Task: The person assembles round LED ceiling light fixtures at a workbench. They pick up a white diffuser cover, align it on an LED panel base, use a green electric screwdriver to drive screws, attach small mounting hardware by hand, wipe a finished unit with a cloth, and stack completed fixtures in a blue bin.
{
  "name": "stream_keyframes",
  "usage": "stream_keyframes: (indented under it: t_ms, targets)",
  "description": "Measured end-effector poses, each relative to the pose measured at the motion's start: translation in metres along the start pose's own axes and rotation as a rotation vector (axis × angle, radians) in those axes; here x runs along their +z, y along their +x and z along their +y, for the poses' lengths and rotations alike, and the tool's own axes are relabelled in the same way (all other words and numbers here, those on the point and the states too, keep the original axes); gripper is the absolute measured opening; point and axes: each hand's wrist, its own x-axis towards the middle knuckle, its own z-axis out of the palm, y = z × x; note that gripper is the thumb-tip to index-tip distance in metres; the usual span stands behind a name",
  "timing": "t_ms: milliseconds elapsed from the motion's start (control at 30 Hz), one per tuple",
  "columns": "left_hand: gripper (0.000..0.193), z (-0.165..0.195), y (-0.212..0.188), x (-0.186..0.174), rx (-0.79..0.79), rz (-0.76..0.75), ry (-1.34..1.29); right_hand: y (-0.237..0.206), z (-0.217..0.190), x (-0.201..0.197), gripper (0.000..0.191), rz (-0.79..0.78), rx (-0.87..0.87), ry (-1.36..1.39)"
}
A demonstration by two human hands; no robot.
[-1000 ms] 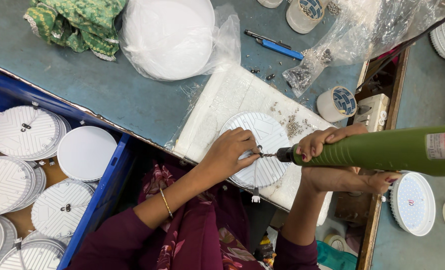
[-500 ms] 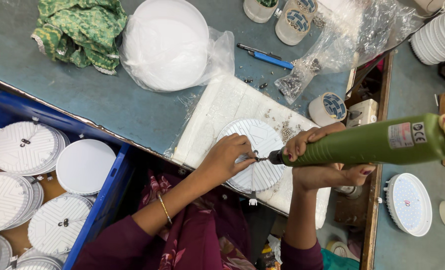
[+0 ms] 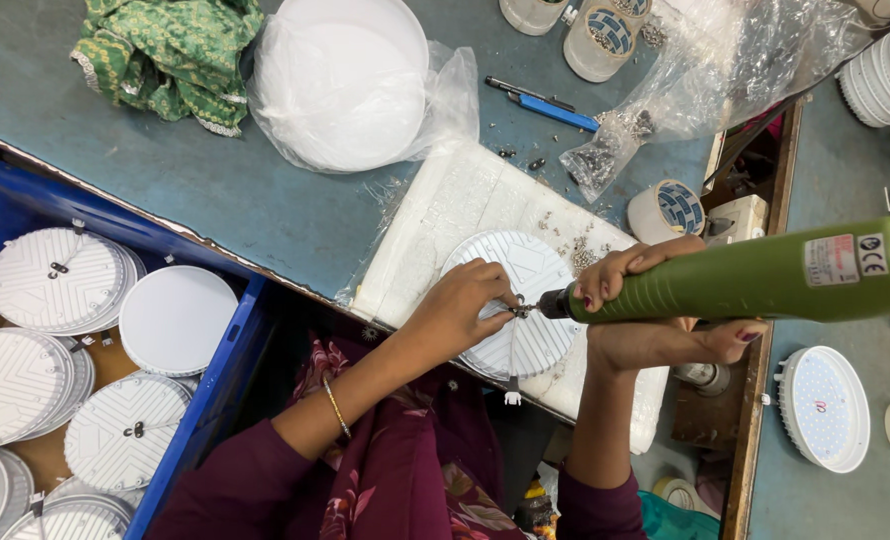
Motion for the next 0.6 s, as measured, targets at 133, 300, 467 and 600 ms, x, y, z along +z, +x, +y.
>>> stream_keyframes:
  t_ms: [133, 300, 467, 600]
  targets:
    - [0.017, 0.000, 0.000, 0.000, 0.000, 0.007, -0.001, -0.002, 0.001, -0.001, 0.097, 0.035, -0.002, 0.001]
    - [0.016, 0.001, 0.000, -0.002, -0.016, -0.008, 0.001, -0.002, -0.001, 0.004, 0.096, 0.110, -0.035, 0.002]
    - [0.017, 0.006, 0.000, -0.004, -0.038, -0.009, 0.021, -0.010, 0.005, 0.027, 0.074, 0.167, -0.119, -0.032]
    - [0.024, -0.001, 0.003, -0.010, -0.135, 0.009, -0.062, -0.015, 0.012, 0.044, 0.020, 0.274, -0.242, -0.370]
